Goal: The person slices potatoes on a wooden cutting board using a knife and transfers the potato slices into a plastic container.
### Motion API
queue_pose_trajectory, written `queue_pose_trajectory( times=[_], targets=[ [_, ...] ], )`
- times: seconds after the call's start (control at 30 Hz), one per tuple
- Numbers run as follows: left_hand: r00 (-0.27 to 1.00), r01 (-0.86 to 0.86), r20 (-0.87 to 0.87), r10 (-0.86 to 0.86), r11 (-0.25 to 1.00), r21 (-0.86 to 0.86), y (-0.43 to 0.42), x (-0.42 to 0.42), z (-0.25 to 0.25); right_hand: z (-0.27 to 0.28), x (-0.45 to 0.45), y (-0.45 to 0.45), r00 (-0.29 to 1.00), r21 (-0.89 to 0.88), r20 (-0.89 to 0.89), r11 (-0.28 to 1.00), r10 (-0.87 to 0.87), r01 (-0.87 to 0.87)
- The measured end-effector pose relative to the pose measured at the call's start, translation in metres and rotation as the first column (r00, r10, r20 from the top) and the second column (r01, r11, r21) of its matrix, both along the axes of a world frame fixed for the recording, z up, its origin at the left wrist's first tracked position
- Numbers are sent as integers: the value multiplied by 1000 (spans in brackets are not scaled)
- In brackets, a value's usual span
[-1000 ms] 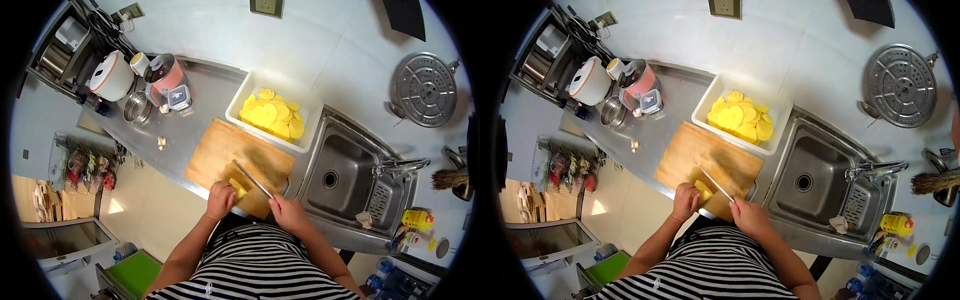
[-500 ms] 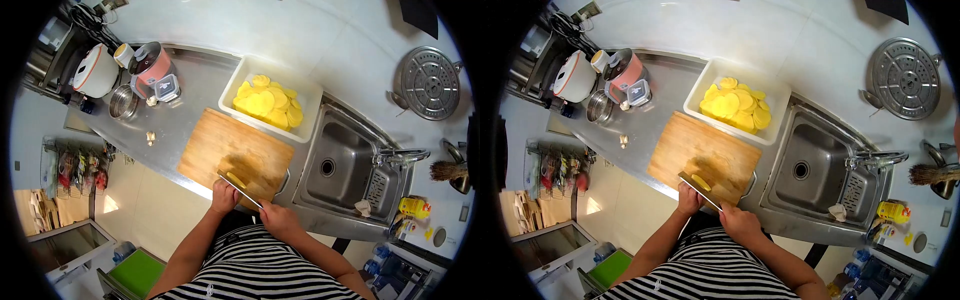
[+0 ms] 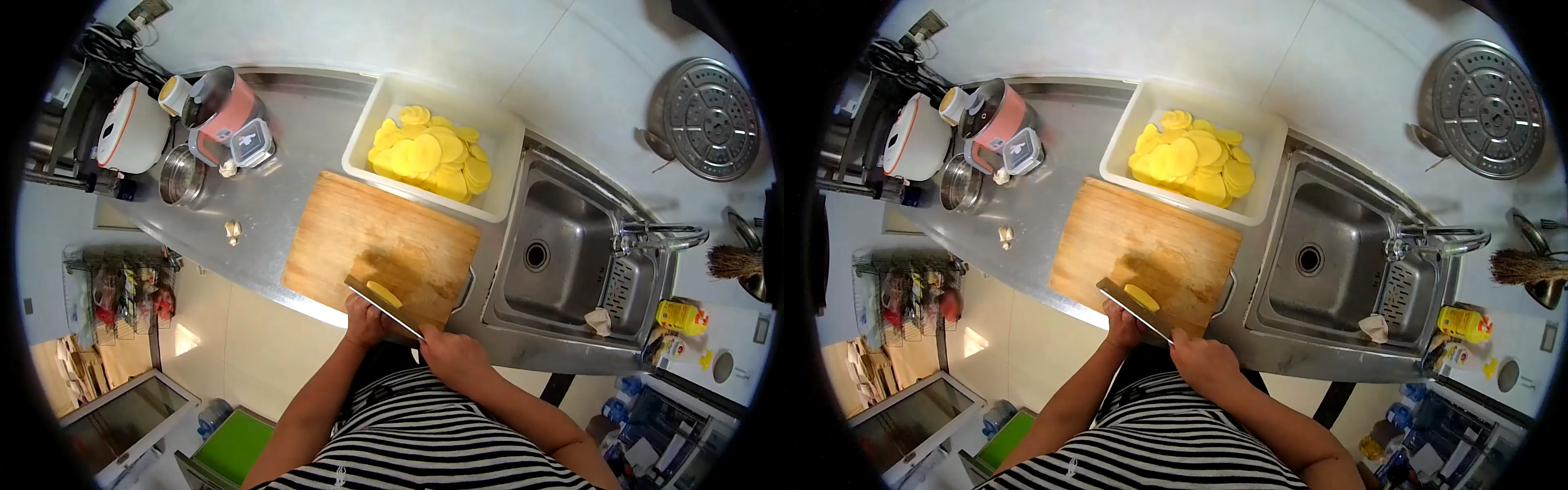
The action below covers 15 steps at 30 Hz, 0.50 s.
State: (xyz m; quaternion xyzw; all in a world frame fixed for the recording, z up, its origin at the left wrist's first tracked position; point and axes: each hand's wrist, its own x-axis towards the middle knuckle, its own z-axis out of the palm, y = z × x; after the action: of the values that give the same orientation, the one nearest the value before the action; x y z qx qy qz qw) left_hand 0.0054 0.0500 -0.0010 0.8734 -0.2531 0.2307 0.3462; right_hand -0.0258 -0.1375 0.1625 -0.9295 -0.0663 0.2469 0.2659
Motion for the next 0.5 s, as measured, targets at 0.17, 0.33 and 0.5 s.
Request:
queue_pose_trajectory(
  times=[0.17,0.33,0.5],
  targets=[
    [1000,-9,4,9,1000,9,3,-3,-9,-3,8,8,999,5,40,1000,26,-26],
    [1000,16,5,-16,999,-36,1,-1,-4,-16,16,15,998,7,-61,1000,26,-25],
    [1000,22,21,-21,999,-33,1,0,-6,-14,15,12,994,-6,-105,1000,1,-2]
  ],
)
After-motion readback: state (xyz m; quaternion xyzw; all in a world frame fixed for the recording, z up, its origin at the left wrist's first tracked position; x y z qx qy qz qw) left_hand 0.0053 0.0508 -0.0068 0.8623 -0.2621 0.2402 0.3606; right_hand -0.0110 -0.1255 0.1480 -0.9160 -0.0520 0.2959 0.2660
